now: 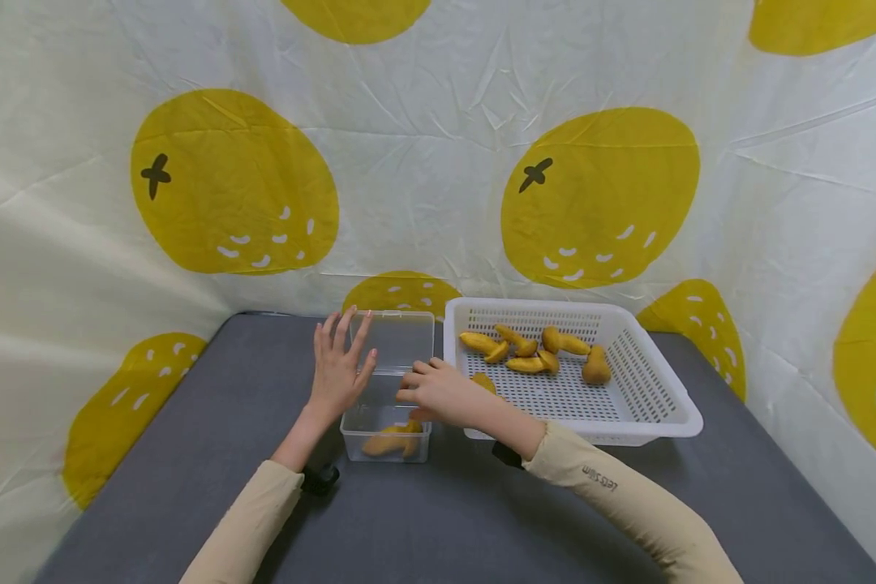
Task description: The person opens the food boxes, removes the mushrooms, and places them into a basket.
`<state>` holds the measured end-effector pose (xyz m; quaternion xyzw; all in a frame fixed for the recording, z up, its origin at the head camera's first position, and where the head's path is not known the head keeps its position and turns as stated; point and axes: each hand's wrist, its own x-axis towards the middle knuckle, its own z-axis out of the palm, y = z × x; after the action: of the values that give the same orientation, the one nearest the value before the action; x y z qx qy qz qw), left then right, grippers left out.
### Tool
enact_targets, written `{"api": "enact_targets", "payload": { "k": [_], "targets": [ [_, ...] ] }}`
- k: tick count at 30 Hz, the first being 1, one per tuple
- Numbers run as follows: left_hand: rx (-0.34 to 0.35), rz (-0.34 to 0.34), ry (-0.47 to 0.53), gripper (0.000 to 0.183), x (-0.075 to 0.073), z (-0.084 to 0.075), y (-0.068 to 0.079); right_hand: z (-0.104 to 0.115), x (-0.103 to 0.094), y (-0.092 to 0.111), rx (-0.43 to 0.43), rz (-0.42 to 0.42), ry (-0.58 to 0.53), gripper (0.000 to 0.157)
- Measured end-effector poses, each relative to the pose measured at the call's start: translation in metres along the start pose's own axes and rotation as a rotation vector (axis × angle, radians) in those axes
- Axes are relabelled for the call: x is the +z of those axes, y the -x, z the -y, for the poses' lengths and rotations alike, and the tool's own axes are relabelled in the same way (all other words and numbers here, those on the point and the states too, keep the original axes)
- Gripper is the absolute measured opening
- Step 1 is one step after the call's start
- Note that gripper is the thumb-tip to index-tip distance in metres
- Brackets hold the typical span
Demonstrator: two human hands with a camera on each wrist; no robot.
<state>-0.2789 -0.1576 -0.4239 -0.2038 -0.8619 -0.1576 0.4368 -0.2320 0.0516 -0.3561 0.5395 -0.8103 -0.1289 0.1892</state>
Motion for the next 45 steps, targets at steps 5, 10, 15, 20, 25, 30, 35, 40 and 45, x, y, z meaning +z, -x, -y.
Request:
{"api": "enact_targets", "payload": {
  "k": [5,10,15,20,25,30,35,40,45],
  "targets": [
    [0.001,0.001,-0.004,0.052,0.001,0.0,0.0,0.006,0.01,-0.008,-0.024,0.034,-0.027,0.025],
    [0.006,-0.004,-0.006,0.052,0.001,0.0,0.001,0.011,0.02,-0.015,-0.047,0.057,-0.022,0.026],
    [0.003,0.005,0.002,0.052,0.002,0.0,0.001,0.013,0.03,-0.02,-0.07,0.068,0.028,0.024],
    [0.001,0.006,0.013,0.052,0.001,-0.002,0.0,0.015,0.034,-0.025,-0.075,0.101,0.038,0.025],
    [-0.003,0.006,0.016,0.052,0.002,-0.002,0.0,0.017,0.035,-0.03,-0.087,0.153,0.03,0.026],
    [0.001,-0.005,0.019,0.052,0.003,-0.001,0.0,0.018,0.035,-0.034,-0.095,0.184,0.014,0.025],
    [0.003,-0.007,0.025,0.052,0.003,-0.001,0.001,0.02,0.038,-0.037,-0.087,0.198,0.014,0.025],
    [0.003,-0.01,0.022,0.052,0.003,0.0,0.001,0.021,0.042,-0.04,-0.082,0.223,0.012,0.024],
    [0.009,-0.022,0.025,0.051,0.004,0.0,0.0,0.021,0.043,-0.043,-0.067,0.287,-0.024,0.027]
  ]
}}
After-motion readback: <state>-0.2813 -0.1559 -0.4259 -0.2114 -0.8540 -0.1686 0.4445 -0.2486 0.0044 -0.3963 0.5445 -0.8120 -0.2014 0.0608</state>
